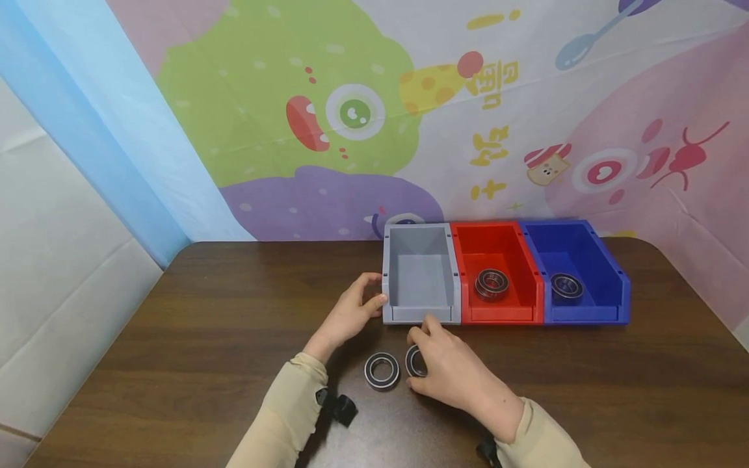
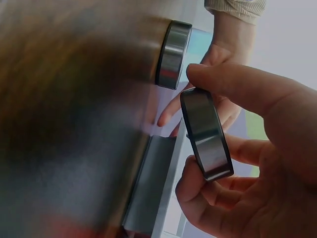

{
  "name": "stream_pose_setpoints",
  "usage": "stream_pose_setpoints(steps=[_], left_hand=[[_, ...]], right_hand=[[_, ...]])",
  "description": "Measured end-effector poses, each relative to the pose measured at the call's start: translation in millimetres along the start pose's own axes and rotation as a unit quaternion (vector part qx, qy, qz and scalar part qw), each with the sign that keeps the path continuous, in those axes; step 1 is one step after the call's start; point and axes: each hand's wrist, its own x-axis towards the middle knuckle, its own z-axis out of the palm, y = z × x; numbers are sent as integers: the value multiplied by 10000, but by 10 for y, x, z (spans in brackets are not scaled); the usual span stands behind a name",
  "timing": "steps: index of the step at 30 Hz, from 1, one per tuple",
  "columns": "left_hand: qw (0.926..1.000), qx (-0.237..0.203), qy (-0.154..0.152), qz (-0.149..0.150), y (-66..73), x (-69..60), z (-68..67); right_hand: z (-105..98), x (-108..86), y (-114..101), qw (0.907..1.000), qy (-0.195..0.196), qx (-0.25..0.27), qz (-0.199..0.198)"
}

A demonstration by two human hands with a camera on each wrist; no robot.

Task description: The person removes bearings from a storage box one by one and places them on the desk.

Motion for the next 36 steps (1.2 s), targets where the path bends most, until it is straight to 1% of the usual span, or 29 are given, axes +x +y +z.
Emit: stream_pose_setpoints(steps=[1, 5, 7, 8, 12, 18, 19, 20, 22, 28, 32, 36], left_hand=[[10000, -18, -14, -23, 54, -22, -12], [10000, -45, -30, -32, 51, -18, -10], [10000, -43, -39, -58, 46, -13, -8], [10000, -33, -35, -46, -8, 9, 4], [9999, -88, -70, -90, 25, -7, -7], [9999, -63, -105, -71, 314, -135, -84], [9999, -60, -104, -71, 349, -149, -93], [9999, -63, -100, -84, 350, -148, -91], [9999, -77, -92, -109, 292, -122, -74], [9999, -115, -48, -37, 26, -6, -9], [10000, -27, -29, -19, -23, 13, 2], [10000, 12, -44, -49, -27, 15, 3]], right_hand=[[5, -3, -1, 10000, -51, 11, 12], [35, -11, 2, 9998, -198, 52, 27], [51, -15, 4, 9998, -198, 44, -4], [58, -17, 6, 9998, -182, 46, -30], [72, -22, 10, 9999, -126, 27, -84], [75, -12, 22, 9997, -229, 34, -122], [75, -11, 24, 9996, -250, 37, -147], [77, -10, 25, 9995, -265, 27, -151], [81, -11, 28, 9994, -285, 26, -198], [81, -26, 31, 9989, -283, 17, -368], [80, -29, 35, 9987, -299, -21, -416], [85, -26, 38, 9986, -313, -39, -424]])
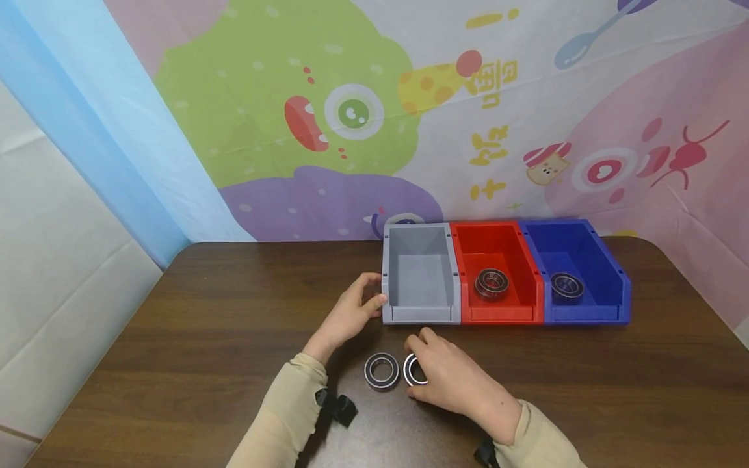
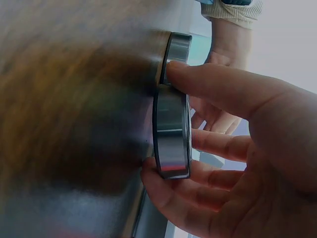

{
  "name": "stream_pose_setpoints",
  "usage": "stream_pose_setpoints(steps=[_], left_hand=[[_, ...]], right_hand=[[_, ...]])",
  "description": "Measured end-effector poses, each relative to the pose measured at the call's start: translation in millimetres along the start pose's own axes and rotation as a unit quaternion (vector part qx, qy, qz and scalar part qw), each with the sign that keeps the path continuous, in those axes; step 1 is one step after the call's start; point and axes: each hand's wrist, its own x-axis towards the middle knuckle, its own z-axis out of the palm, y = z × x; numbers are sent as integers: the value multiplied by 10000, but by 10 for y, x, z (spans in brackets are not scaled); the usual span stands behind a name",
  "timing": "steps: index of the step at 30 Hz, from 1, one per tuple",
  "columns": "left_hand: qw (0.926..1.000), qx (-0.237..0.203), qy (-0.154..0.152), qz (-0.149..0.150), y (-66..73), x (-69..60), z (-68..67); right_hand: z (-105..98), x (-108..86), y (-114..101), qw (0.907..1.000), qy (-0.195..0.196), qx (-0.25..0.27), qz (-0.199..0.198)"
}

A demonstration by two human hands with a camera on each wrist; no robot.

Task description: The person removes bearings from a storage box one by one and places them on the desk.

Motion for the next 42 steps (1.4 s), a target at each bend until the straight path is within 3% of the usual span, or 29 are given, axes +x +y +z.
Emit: stream_pose_setpoints(steps=[7, 17, 42], left_hand=[[9999, -148, -64, 12, -20, 9, 2], [10000, 63, -26, 38, -13, -1, 1], [9999, 67, -58, 92, 2, -7, -2]], right_hand=[[2, 1, -12, 10000, -37, -13, -91], [11, 22, -21, 9998, -79, -108, -173], [-4, 21, -32, 9992, -405, -46, 28]])
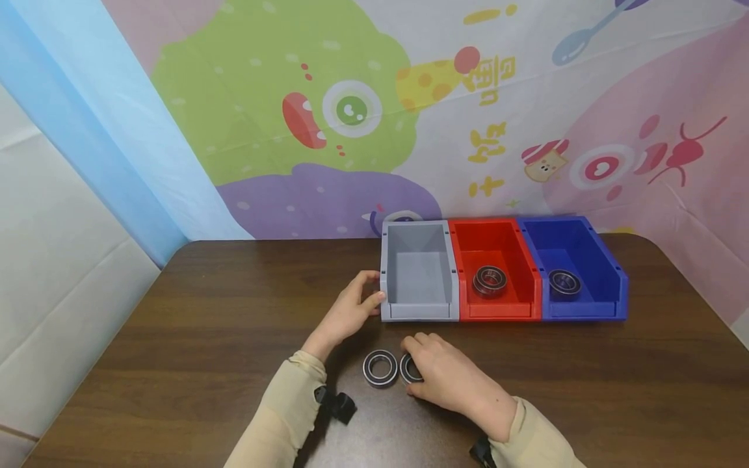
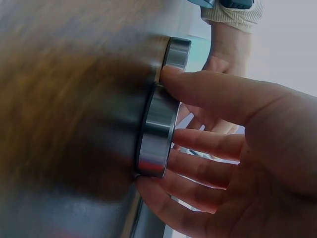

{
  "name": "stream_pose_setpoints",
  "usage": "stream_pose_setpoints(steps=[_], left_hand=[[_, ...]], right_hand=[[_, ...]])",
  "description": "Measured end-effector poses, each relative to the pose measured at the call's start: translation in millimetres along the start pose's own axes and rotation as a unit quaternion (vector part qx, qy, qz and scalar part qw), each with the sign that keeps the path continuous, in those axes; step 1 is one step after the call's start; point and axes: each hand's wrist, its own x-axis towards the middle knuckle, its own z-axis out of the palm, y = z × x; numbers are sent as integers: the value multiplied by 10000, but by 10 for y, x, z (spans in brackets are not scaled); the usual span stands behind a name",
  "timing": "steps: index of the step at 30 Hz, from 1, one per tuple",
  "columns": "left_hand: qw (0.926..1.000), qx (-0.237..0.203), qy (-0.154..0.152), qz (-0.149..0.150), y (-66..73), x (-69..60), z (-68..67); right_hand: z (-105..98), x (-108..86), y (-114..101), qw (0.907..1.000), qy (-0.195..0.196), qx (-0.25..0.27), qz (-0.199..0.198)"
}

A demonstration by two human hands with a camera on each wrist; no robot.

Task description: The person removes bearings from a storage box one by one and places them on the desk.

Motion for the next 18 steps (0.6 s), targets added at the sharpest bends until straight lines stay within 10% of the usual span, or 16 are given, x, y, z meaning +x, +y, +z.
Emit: stream_pose_setpoints(steps=[18], left_hand=[[10000, 82, 35, -10, 12, 6, 4]], right_hand=[[-53, -25, 29, 9993, -287, 251, 18]])
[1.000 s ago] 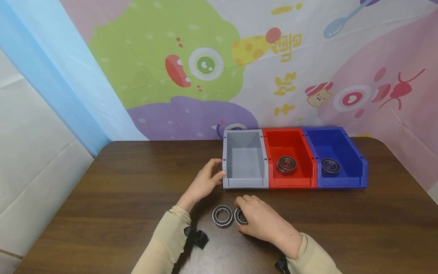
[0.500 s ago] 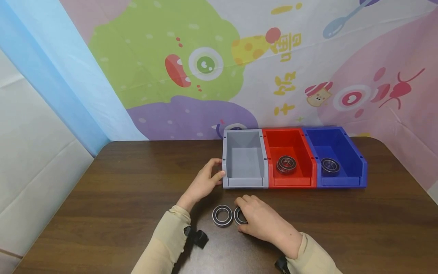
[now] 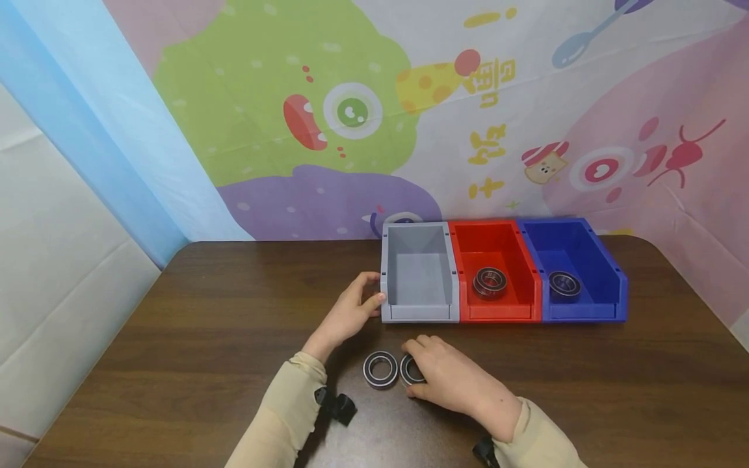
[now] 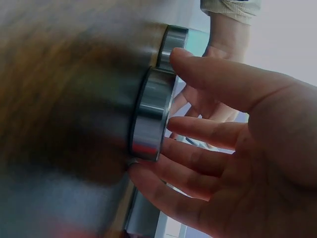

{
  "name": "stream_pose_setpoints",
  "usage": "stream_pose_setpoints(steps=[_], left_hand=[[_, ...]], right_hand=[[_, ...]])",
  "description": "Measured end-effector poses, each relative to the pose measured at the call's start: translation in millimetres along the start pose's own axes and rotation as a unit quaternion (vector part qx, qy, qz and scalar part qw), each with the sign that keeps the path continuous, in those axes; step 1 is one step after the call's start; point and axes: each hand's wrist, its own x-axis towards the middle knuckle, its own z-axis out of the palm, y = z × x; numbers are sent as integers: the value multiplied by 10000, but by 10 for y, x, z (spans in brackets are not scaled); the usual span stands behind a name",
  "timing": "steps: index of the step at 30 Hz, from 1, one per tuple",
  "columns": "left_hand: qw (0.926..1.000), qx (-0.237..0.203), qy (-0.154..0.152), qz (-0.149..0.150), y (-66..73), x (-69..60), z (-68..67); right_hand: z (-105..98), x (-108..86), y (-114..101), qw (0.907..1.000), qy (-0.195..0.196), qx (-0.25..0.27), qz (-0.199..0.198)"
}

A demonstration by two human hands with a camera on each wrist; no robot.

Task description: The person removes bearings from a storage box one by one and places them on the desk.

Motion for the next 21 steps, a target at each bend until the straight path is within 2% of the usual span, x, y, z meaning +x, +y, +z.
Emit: stream_pose_setpoints(steps=[13, 18, 21], left_hand=[[10000, -15, 26, 42, -7, 12, 3], [10000, -48, 38, -6, -9, 7, 3], [10000, -73, 49, -14, -10, 5, 5]], right_hand=[[-40, -23, 10, 10000, -43, 31, -53], [-49, -48, 39, 9998, -131, 158, 28], [-75, -73, 72, 9998, -45, 135, 129]])
